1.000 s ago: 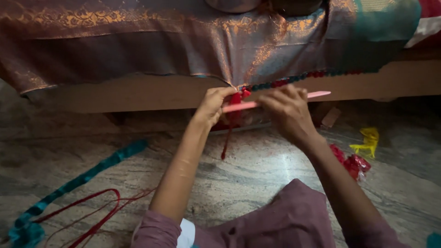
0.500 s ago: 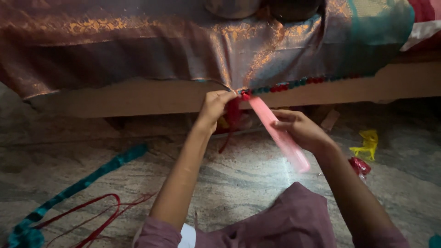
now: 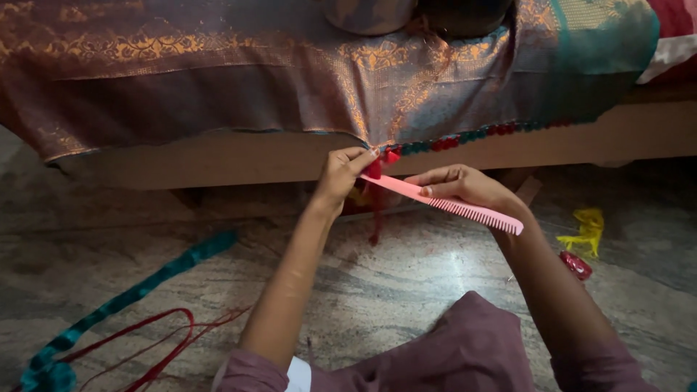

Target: The person sits on the floor and works on red ribbon strips: they stretch and smooth the ribbon over a cloth on their lap, comb the ribbon with a pink comb, cut a section with scissors, and tie the prepared ribbon onto a garland string hanging at the edge of a bed.

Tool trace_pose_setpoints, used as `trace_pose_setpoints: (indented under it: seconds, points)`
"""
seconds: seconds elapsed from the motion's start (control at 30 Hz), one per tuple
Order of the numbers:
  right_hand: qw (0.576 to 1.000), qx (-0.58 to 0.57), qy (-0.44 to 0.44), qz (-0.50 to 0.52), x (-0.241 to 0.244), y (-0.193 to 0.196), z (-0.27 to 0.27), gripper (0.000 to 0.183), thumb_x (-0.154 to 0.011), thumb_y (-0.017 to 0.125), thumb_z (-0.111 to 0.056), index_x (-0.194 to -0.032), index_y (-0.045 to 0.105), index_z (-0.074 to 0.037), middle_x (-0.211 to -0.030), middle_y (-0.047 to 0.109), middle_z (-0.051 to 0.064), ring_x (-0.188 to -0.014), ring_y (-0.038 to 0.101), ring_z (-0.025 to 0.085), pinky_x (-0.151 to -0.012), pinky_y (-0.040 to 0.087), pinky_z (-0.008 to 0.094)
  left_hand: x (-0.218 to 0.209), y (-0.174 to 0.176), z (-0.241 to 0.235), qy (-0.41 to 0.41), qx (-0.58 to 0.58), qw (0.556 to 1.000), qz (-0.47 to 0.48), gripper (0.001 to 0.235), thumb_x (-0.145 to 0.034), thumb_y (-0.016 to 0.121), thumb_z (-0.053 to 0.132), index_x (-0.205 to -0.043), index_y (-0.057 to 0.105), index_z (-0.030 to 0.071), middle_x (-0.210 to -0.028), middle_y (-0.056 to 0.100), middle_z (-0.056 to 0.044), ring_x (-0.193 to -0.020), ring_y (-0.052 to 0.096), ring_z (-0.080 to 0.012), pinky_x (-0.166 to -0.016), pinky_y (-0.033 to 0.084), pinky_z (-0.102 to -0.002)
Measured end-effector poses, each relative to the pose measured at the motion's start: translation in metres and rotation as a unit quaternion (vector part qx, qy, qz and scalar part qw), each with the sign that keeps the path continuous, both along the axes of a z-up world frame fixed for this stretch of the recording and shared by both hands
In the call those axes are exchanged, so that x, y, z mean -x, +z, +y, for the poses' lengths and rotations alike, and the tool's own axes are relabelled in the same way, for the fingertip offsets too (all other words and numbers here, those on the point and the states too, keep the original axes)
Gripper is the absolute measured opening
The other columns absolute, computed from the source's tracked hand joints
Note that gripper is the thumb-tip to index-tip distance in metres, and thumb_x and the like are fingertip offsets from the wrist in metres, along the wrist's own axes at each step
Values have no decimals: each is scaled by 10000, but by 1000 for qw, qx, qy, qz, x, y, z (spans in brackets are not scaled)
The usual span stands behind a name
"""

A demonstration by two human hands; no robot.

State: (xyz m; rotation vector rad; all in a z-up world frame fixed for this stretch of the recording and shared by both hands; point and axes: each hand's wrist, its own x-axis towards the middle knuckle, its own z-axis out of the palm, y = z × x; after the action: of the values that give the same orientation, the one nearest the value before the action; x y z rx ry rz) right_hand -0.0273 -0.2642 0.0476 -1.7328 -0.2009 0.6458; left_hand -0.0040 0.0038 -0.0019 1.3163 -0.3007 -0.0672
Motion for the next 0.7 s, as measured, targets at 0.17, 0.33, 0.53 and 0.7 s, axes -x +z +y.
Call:
trace_pose_setpoints:
  seconds: [0.17, 0.33, 0.53, 0.7]
  points:
    - [971, 198, -110, -74, 27, -27, -4, 360, -981, 635, -226, -1293, 733, -76, -1190, 749, 58, -936, 686, 106, -829, 537, 244, -2, -9, -6, 22, -11, 999, -25, 224, -1023, 640, 166, -1005, 779, -8, -885, 769, -35, -756, 653, -51, -711, 532, -214]
    - [983, 174, -49, 29, 112, -113, -46, 436, -907, 621, -143, -1331, 684, -58, -1178, 748, 240, -929, 665, 325, -824, 551, 489, 22, -7, -5, 15, -46, 999, -8, 197, -1004, 630, 137, -1052, 753, -9, -892, 789, -57, -689, 689, -83, -641, 584, -248]
    - [927, 284, 224, -97, 131, -141, -15, 332, -863, 678, -109, -1187, 753, -123, -1156, 763, 78, -1071, 721, 220, -958, 557, 352, 47, 5, -13, 141, -143, 973, -115, 184, -993, 668, 131, -1053, 785, 3, -883, 808, -82, -757, 733, -91, -670, 582, -261]
    - [930, -92, -205, -291, 43, -52, 70, 356, -856, 659, -29, -1212, 675, -23, -1138, 691, 70, -1040, 643, 179, -919, 527, 306, 52, 7, -18, 220, -190, 940, -181, 156, -981, 676, 124, -1028, 782, 20, -928, 808, -85, -832, 761, -91, -736, 588, -260]
